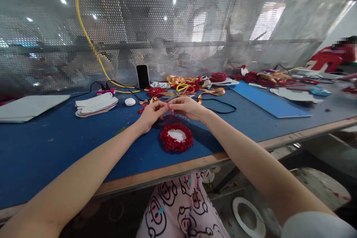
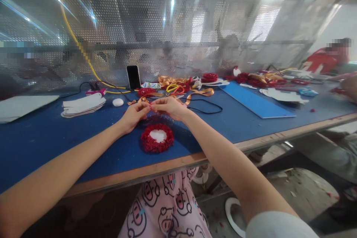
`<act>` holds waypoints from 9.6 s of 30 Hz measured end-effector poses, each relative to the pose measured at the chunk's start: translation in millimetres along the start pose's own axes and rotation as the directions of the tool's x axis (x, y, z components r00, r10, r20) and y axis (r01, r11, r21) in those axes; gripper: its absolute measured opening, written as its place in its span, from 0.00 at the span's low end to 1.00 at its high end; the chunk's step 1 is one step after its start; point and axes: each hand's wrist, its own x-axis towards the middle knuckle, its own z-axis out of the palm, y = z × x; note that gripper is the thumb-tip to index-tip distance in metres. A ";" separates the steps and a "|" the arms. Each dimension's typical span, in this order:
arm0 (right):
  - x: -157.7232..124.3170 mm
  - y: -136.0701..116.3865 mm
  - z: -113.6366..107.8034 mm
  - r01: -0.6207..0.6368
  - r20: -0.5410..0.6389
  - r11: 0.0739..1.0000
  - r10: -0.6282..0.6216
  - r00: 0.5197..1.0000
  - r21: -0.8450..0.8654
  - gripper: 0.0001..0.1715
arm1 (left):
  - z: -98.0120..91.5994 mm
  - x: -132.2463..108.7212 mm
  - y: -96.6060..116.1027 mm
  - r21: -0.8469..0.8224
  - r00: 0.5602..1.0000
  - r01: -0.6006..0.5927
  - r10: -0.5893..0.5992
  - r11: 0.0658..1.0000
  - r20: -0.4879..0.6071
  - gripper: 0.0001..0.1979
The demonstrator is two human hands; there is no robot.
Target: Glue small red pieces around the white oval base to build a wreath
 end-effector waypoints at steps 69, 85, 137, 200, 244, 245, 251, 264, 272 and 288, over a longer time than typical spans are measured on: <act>-22.4 -24.5 1.2 0.186 0.251 0.354 0.148 0.957 -0.916 0.08 | 0.4 -9.4 34.2 0.735 0.905 -0.180 -0.183 0.654 0.385 0.15; -19.9 -25.3 -3.1 0.206 0.288 0.409 0.151 0.946 -0.889 0.13 | 0.6 -8.9 33.6 0.722 0.900 -0.162 -0.199 0.672 0.387 0.17; 4.3 4.8 -43.6 -0.333 -0.346 0.123 -0.097 0.933 -0.935 0.17 | -40.8 27.2 -24.8 0.868 0.935 -0.354 0.158 0.348 0.318 0.20; 11.0 11.4 -53.1 0.018 0.007 0.025 -0.379 0.925 -1.000 0.09 | -4.8 -0.8 1.0 0.784 0.994 -0.098 0.030 0.613 0.101 0.06; 11.1 6.7 -48.7 0.131 0.093 0.072 -0.392 0.915 -0.989 0.08 | -6.1 1.8 -3.0 0.772 0.988 -0.143 0.039 0.619 0.152 0.06; 9.8 5.0 -46.3 0.132 0.096 0.062 -0.406 0.909 -0.989 0.09 | -6.3 2.1 -3.2 0.773 0.987 -0.145 0.038 0.618 0.156 0.06; 1.8 -4.9 -29.5 0.178 0.160 -0.015 -0.521 0.838 -0.984 0.17 | -5.7 2.3 -4.6 0.762 0.991 -0.112 0.012 0.638 0.135 0.07; 0.8 -6.2 -35.5 0.009 0.034 -0.041 -0.640 0.768 -0.999 0.22 | -6.2 2.7 -5.9 0.764 0.987 -0.143 0.037 0.629 0.154 0.10; 6.2 11.1 -51.2 -0.412 -0.391 0.010 -0.337 0.856 -0.911 0.20 | -7.7 2.7 -7.5 0.719 0.983 -0.163 0.051 0.676 0.175 0.08; 11.7 8.6 -48.8 -0.361 -0.363 0.080 -0.378 0.852 -0.929 0.26 | -3.1 1.5 -7.8 0.764 0.972 -0.231 0.113 0.603 0.205 0.06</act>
